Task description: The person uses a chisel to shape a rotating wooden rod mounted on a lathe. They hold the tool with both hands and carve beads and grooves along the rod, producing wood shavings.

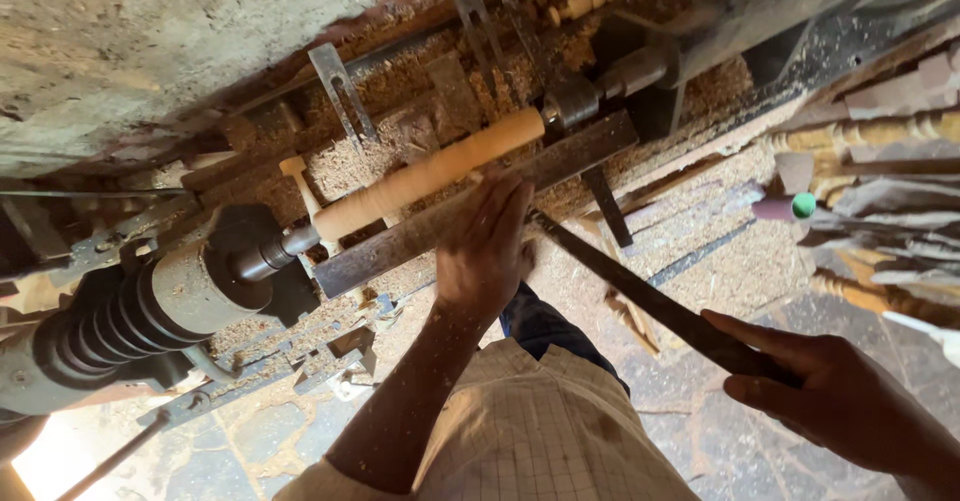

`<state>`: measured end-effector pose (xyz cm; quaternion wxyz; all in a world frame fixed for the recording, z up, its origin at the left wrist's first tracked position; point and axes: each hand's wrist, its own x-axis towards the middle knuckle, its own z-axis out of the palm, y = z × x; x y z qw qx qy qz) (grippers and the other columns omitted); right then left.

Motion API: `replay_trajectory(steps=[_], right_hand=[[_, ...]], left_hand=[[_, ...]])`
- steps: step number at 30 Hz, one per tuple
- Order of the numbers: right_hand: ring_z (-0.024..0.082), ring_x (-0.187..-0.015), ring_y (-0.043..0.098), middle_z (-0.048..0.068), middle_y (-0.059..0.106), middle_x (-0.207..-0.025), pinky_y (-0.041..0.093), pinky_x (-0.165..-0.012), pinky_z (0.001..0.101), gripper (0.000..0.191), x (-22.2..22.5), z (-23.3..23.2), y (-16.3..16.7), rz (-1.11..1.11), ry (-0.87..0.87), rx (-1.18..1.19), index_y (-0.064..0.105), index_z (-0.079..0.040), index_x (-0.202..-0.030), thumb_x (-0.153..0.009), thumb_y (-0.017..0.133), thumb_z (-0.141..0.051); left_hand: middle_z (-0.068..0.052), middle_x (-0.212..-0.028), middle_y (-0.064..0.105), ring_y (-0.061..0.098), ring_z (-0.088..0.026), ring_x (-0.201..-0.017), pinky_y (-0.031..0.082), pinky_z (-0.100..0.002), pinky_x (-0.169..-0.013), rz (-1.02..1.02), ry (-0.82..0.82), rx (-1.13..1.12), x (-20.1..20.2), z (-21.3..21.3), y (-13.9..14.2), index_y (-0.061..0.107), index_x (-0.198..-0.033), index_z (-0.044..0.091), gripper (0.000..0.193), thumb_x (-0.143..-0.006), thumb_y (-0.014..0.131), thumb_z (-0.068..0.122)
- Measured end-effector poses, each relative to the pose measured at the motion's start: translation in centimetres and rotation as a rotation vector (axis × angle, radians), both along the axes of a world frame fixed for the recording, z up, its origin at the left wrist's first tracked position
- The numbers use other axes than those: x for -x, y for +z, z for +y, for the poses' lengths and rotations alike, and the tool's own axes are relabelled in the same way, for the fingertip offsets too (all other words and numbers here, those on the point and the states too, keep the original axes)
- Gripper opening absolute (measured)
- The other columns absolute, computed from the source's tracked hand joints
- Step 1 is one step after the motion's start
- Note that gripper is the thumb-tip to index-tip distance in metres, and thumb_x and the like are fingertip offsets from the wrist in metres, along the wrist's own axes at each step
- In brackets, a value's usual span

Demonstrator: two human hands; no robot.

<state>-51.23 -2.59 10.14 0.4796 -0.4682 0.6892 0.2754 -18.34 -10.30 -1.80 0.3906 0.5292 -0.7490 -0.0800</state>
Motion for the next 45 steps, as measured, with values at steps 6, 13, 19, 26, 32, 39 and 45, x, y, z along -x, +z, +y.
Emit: replay_trajectory(steps=[6,13,19,26,32,39,45], right_hand=[[0.013,-0.056,0.049,0.003,0.059,-0.056,0.050,-0.061,0.0322,0.072,0.2,-3.0,0.2,-0.201,-0.007,0.084,0.059,-0.041,-0.150,-0.081,0.081,-0.047],[0.011,-0.061,0.058,0.000,0.068,-0.066,0.050,-0.065,0.0309,0.071,-1.2,-4.2,0.0,-0.358,0.055,0.060,0.055,-0.037,-0.152,-0.084,0.077,-0.041],[0.010,-0.064,0.055,0.000,0.067,-0.068,0.051,-0.062,0.0301,0.073,3.3,-4.9,1.6,-0.474,0.116,0.178,0.053,-0.029,-0.155,-0.085,0.072,-0.033],[0.014,-0.049,0.049,0.003,0.059,-0.063,0.048,-0.049,0.0345,0.065,7.1,-3.7,2.7,-0.220,-0.004,0.149,0.056,-0.032,-0.155,-0.092,0.071,-0.042],[0.014,-0.057,0.051,0.005,0.059,-0.066,0.049,-0.055,0.0344,0.065,7.1,-0.1,3.9,-0.067,-0.045,0.211,0.056,-0.035,-0.155,-0.093,0.075,-0.041],[0.015,-0.107,0.073,0.002,0.077,-0.124,0.053,-0.094,0.0352,0.069,2.0,7.6,4.0,-0.260,-0.282,0.497,0.057,-0.032,-0.148,-0.083,0.077,-0.036],[0.015,-0.114,0.074,0.010,0.080,-0.121,0.055,-0.100,0.0345,0.069,-5.8,13.1,2.9,-0.081,-0.374,0.529,0.056,-0.034,-0.145,-0.081,0.082,-0.037]], left_hand=[[-0.016,-0.111,0.077,0.076,-0.027,-0.109,0.069,-0.033,-0.084,-0.095,0.142,0.018,-0.5,1.6,-0.6,0.073,-0.112,0.003,0.014,-0.098,0.075,0.005],[-0.014,-0.119,0.076,0.075,-0.029,-0.111,0.067,-0.037,-0.081,-0.256,0.235,-0.086,-3.2,4.7,1.0,0.072,-0.124,0.009,0.028,-0.096,0.073,0.013],[-0.014,-0.123,0.075,0.073,-0.029,-0.112,0.065,-0.041,-0.088,-0.302,0.207,-0.035,0.0,3.8,0.5,0.068,-0.132,0.009,0.039,-0.092,0.070,0.009],[-0.015,-0.126,0.073,0.075,-0.027,-0.117,0.065,-0.040,-0.098,-0.225,0.078,0.045,4.2,1.0,0.1,0.068,-0.128,0.004,0.028,-0.102,0.058,0.003],[-0.018,-0.120,0.076,0.076,-0.031,-0.113,0.065,-0.040,-0.093,-0.100,0.006,0.103,5.8,0.2,-0.5,0.074,-0.118,0.003,0.021,-0.102,0.061,0.002],[-0.020,-0.117,0.075,0.076,-0.031,-0.113,0.065,-0.040,-0.096,-0.017,-0.161,0.203,5.4,-0.8,-0.3,0.075,-0.116,0.002,0.016,-0.106,0.062,0.001],[-0.016,-0.130,0.072,0.067,-0.030,-0.129,0.055,-0.042,-0.110,-0.046,-0.259,0.090,3.2,0.6,-0.1,0.072,-0.123,0.004,0.032,-0.095,0.060,-0.004]])
